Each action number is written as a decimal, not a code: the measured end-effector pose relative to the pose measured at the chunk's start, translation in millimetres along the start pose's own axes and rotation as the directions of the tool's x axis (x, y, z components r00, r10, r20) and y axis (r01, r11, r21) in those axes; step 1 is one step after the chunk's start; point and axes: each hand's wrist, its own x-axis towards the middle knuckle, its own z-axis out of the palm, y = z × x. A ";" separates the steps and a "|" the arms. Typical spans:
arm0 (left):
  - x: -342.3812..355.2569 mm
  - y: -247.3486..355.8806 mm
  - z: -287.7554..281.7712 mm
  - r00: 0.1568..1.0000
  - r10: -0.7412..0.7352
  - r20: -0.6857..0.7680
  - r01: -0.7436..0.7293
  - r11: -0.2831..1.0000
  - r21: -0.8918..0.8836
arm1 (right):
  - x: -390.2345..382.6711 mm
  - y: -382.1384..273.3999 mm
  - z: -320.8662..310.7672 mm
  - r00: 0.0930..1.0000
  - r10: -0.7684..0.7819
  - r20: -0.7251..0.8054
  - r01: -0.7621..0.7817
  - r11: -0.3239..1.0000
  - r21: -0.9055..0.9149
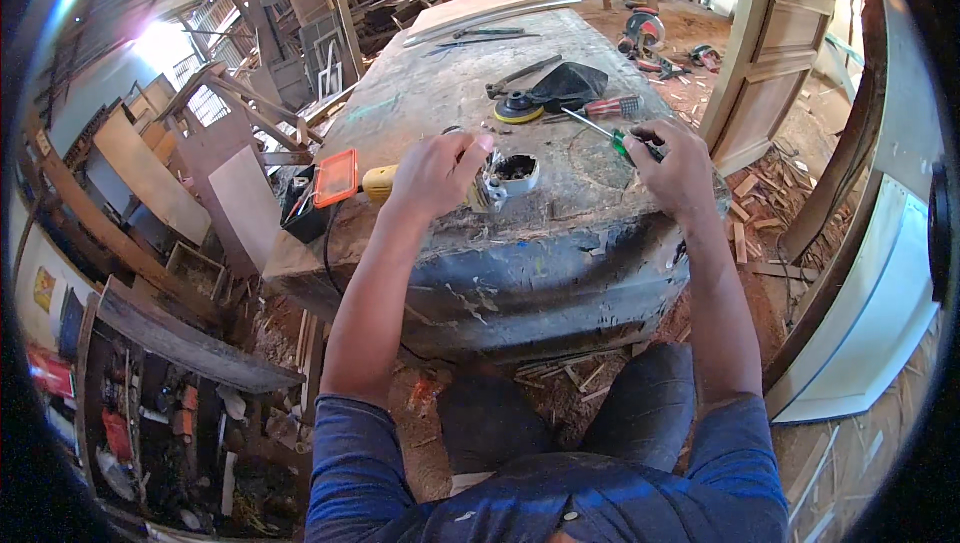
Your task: The person reassembles an angle grinder by inserting the motor rotor into the tool housing, attaching the front gear casing, and probing the internal components using a screwdriver.
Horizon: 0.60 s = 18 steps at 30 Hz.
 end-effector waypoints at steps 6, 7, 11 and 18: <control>-31.7 11.6 -14.8 0.994 -0.087 0.060 0.086 0.996 0.025 | -2.0 -0.6 -5.3 1.000 0.014 -0.007 -0.013 1.000 0.008; -33.3 11.7 -14.7 0.994 -0.104 0.027 0.103 0.994 0.025 | -2.0 0.2 -4.0 0.999 -0.024 -0.031 0.023 1.000 -0.011; -31.2 -4.1 -24.3 0.975 -0.220 0.032 0.222 0.963 -0.151 | -1.5 -0.8 -0.5 0.997 -0.042 -0.062 0.041 0.999 -0.013; 15.2 -58.9 -41.6 0.953 -0.286 -0.098 0.262 0.943 -0.203 | -1.6 4.6 2.7 0.978 0.009 -0.206 0.007 0.997 0.077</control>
